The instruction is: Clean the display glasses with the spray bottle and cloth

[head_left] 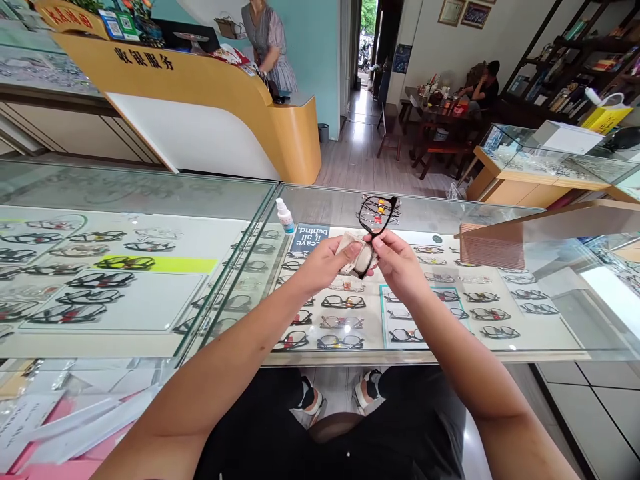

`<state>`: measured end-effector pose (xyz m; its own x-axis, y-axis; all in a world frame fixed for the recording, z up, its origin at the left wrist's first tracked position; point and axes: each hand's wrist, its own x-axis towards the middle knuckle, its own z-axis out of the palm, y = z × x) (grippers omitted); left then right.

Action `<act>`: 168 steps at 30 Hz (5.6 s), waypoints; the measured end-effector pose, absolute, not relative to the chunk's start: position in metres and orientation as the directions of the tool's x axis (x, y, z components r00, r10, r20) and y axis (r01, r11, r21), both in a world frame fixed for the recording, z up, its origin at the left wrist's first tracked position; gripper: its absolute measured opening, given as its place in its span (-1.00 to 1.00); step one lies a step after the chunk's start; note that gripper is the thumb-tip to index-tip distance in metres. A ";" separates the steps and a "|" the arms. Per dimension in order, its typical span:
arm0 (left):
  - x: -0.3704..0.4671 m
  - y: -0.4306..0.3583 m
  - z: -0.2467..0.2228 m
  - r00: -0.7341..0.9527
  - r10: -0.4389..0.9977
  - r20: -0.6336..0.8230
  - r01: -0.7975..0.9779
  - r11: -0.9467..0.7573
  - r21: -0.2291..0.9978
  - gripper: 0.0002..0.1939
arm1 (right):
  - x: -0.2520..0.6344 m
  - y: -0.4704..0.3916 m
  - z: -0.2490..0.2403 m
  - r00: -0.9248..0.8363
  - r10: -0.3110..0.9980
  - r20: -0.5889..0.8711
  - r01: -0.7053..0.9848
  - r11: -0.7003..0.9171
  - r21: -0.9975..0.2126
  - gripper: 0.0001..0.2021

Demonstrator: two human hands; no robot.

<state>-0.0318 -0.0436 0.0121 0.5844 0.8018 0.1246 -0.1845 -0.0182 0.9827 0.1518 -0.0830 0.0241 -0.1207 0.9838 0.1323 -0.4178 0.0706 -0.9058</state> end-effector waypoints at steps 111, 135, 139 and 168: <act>-0.042 -0.033 0.011 -0.155 0.487 0.860 0.461 -0.734 0.499 -0.19 | 0.180 -0.068 0.011 0.056 0.823 0.565 0.428 0.492 -0.759 -0.33; -0.045 -0.030 0.006 -0.078 0.544 0.836 0.459 -0.724 0.514 -0.16 | 0.181 -0.068 0.010 0.087 0.714 0.695 0.550 0.548 -0.631 -0.32; -0.043 -0.030 0.005 -0.065 0.629 0.775 0.411 -0.690 0.595 -0.18 | 0.182 -0.068 0.013 0.087 0.642 0.761 0.623 0.561 -0.545 -0.31; -0.042 -0.029 0.001 -0.054 0.723 0.689 0.412 -0.612 0.675 -0.21 | 0.183 -0.072 0.019 0.103 0.630 0.770 0.639 0.551 -0.537 -0.33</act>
